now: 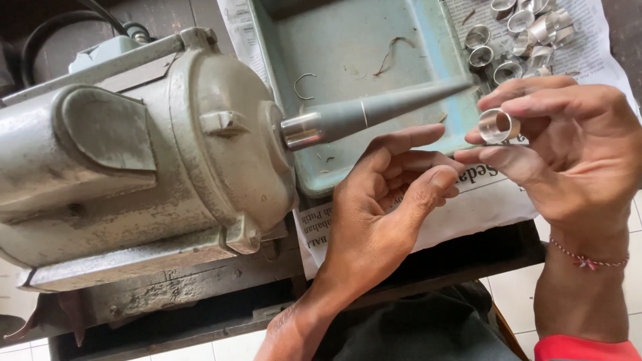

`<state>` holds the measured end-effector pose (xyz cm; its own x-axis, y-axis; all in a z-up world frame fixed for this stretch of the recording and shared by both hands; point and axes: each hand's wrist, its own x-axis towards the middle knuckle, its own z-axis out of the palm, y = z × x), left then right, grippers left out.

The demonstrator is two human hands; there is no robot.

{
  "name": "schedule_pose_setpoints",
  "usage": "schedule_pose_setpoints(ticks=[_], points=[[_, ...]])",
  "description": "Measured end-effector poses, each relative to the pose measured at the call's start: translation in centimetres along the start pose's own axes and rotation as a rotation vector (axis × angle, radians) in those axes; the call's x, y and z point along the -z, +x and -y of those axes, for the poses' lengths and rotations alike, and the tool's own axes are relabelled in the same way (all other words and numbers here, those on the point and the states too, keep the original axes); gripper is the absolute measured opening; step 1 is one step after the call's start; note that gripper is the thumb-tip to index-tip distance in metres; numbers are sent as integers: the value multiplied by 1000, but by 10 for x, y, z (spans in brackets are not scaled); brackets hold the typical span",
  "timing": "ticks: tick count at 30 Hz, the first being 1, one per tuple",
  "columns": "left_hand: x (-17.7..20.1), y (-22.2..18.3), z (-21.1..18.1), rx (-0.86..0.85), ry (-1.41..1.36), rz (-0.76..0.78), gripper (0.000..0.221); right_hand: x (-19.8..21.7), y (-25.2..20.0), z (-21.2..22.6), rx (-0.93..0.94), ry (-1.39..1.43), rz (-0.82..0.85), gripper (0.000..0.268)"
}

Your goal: Polishing the interior and exterior of metal rings using a rotating mandrel machine.

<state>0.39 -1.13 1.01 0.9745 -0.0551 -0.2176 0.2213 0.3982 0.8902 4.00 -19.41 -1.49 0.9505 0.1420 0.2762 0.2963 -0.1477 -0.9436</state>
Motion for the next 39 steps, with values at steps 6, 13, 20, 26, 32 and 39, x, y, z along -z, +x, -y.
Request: schedule_pose_setpoints(ticks=[6, 13, 20, 26, 32, 39], points=[[1, -1, -1, -5, 49, 1, 38, 2, 0, -12, 59, 45, -38, 35], [2, -4, -6, 16, 38, -23, 35, -1, 8, -8, 70, -11, 0, 37], [7, -6, -4, -29, 40, 10, 30, -6, 18, 2, 87, -89, 67, 33], [12, -9, -7, -78, 149, 3, 27, -13, 27, 5, 139, -204, 100, 41], [14, -10, -11, -72, 163, 6, 28, -20, 36, 5, 163, -180, 165, 45], [15, -10, -8, -121, 197, 0, 22, -32, 48, 32, 238, -207, 319, 28]])
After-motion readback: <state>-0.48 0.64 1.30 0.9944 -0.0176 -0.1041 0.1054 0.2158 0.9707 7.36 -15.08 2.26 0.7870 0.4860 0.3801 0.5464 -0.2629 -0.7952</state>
